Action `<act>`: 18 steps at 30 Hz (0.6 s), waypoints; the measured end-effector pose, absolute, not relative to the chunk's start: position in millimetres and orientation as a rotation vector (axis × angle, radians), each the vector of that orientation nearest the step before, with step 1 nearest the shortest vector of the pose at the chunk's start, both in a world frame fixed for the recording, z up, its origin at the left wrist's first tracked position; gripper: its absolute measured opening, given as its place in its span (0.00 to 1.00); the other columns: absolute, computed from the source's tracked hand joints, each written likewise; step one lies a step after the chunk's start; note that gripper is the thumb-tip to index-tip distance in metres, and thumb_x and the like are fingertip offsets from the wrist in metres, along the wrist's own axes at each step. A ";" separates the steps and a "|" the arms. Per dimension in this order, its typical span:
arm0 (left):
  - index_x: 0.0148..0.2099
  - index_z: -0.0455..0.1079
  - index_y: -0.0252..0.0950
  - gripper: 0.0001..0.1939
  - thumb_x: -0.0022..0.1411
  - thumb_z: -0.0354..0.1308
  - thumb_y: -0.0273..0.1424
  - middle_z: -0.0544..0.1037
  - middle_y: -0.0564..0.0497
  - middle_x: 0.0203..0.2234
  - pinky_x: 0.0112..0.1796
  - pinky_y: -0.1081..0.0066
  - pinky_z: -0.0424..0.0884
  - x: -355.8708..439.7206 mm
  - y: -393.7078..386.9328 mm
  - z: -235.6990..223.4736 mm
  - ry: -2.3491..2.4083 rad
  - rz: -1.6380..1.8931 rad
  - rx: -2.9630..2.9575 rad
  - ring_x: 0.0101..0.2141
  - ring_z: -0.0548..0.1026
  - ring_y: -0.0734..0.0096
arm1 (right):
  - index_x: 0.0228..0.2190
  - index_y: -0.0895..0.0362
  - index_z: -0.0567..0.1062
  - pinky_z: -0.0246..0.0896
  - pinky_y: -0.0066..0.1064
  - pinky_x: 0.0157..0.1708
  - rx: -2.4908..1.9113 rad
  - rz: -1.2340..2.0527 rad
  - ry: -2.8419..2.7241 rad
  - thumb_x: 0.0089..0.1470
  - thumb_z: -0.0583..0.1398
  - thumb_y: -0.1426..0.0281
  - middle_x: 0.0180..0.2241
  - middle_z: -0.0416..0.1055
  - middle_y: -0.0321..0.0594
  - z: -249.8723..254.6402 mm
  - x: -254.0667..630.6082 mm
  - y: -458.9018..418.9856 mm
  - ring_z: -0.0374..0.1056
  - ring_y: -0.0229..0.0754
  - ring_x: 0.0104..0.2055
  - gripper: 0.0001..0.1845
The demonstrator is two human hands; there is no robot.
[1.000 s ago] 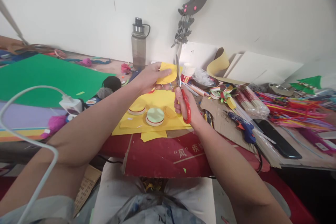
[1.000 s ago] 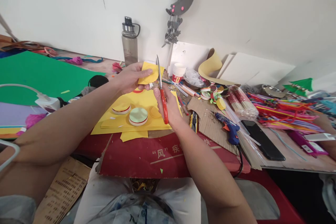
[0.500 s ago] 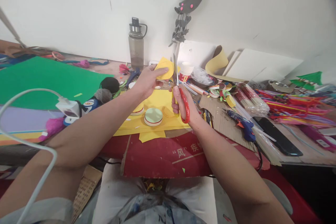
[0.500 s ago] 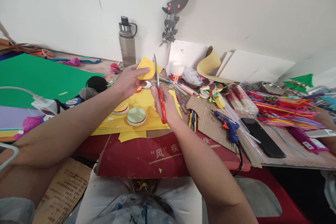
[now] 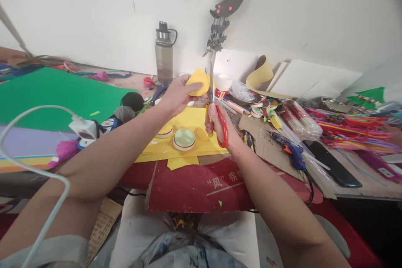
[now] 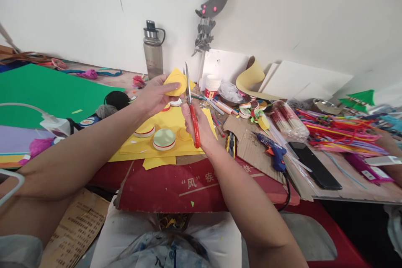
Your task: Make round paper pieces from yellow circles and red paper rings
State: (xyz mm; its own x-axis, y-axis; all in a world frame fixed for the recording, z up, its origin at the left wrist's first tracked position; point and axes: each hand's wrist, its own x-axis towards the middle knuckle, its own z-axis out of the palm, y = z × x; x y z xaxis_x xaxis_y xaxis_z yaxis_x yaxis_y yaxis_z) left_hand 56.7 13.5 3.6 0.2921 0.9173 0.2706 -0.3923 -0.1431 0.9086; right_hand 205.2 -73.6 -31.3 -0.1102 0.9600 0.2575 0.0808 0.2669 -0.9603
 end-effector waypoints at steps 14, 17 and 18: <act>0.37 0.71 0.33 0.18 0.49 0.77 0.29 0.82 0.49 0.30 0.28 0.73 0.73 56.9 10.0 8.3 0.591 1.222 1.208 0.24 0.78 0.76 | 0.38 0.49 0.63 0.54 0.27 0.21 -1.039 0.975 -1.492 0.58 0.58 0.30 0.28 0.57 0.30 -44.5 209.6 -66.7 0.55 0.34 0.25 0.36; 0.36 0.70 0.33 0.19 0.48 0.77 0.29 0.82 0.49 0.29 0.26 0.74 0.71 56.3 9.6 9.5 0.598 1.219 1.216 0.24 0.78 0.75 | 0.39 0.49 0.63 0.53 0.27 0.21 -1.044 0.961 -1.502 0.59 0.58 0.31 0.28 0.57 0.30 -46.4 210.9 -65.2 0.56 0.35 0.25 0.34; 0.36 0.70 0.33 0.19 0.48 0.77 0.29 0.82 0.49 0.29 0.25 0.75 0.70 56.0 9.7 9.7 0.603 1.216 1.224 0.24 0.78 0.75 | 0.40 0.49 0.63 0.53 0.27 0.21 -1.054 0.973 -1.492 0.60 0.58 0.32 0.28 0.57 0.30 -46.4 211.0 -65.2 0.55 0.35 0.25 0.34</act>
State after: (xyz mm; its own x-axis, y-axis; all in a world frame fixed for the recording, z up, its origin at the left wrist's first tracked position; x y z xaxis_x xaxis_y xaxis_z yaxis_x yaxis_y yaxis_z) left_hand 56.0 9.7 9.7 0.3081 0.9206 0.2398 -0.3669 -0.1176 0.9228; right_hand 211.0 -65.2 -46.4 -0.0950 0.9556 0.2790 0.1306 0.2898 -0.9481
